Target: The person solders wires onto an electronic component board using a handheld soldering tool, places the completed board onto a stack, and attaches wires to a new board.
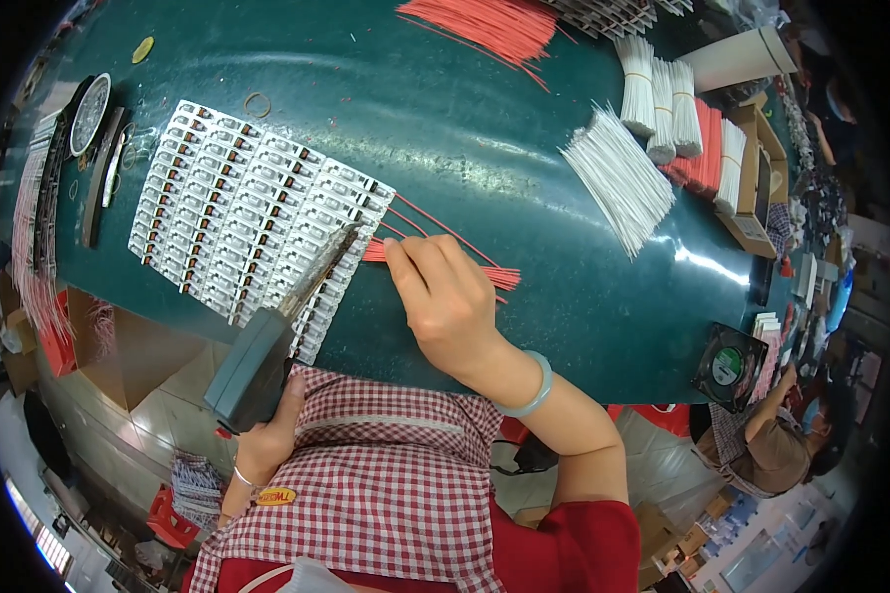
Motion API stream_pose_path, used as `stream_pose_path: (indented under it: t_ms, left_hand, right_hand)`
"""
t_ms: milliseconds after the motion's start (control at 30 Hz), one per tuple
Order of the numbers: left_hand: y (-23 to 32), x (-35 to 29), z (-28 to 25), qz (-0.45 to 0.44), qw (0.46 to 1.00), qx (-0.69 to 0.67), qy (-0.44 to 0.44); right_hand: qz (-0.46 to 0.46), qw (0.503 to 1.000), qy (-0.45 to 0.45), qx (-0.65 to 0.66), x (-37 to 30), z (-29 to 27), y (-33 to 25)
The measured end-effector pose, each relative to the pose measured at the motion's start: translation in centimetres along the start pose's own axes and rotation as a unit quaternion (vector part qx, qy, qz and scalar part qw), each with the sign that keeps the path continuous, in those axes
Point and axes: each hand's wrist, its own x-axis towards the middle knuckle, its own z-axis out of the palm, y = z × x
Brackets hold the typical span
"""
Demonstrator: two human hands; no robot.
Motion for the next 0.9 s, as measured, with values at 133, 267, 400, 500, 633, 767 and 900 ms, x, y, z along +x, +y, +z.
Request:
stream_pose_path:
  t_ms: [133, 267, 400, 500, 633, 767, 900]
  left_hand:
    - [0.0, -0.1, 0.0, -0.007, 1.0, -0.002, -0.011]
    - [0.4, 0.2, 0.0, -0.012, 1.0, 0.009, -0.024]
    - [0.4, 0.1, 0.1, -0.024, 0.999, -0.002, -0.024]
    - [0.4, 0.1, 0.1, -0.041, 0.999, -0.014, -0.025]
    - [0.3, 0.0, -0.2, -0.017, 0.999, 0.011, -0.033]
    - [-0.2, -0.6, -0.2, -0.008, 1.0, 0.001, 0.007]
    - [-0.2, -0.6, -0.4, 0.021, 1.0, 0.001, 0.015]
  right_hand:
    - [0.006, 1.0, -0.011, -0.001, 0.0, 0.1, -0.2]
    - [0.011, 1.0, -0.008, -0.002, 0.1, 0.2, -0.3]
    - [0.006, 1.0, -0.013, -0.013, 0.3, 0.2, -0.4]
    - [0.008, 1.0, -0.008, -0.015, 0.3, 0.2, -0.5]
    - [0.005, 1.0, -0.009, -0.024, 0.4, 0.2, -0.6]
    - [0.004, 0.999, -0.009, -0.03, 0.4, 0.2, -0.6]
    - [0.005, 0.999, -0.008, -0.03, 0.4, 0.2, -0.7]
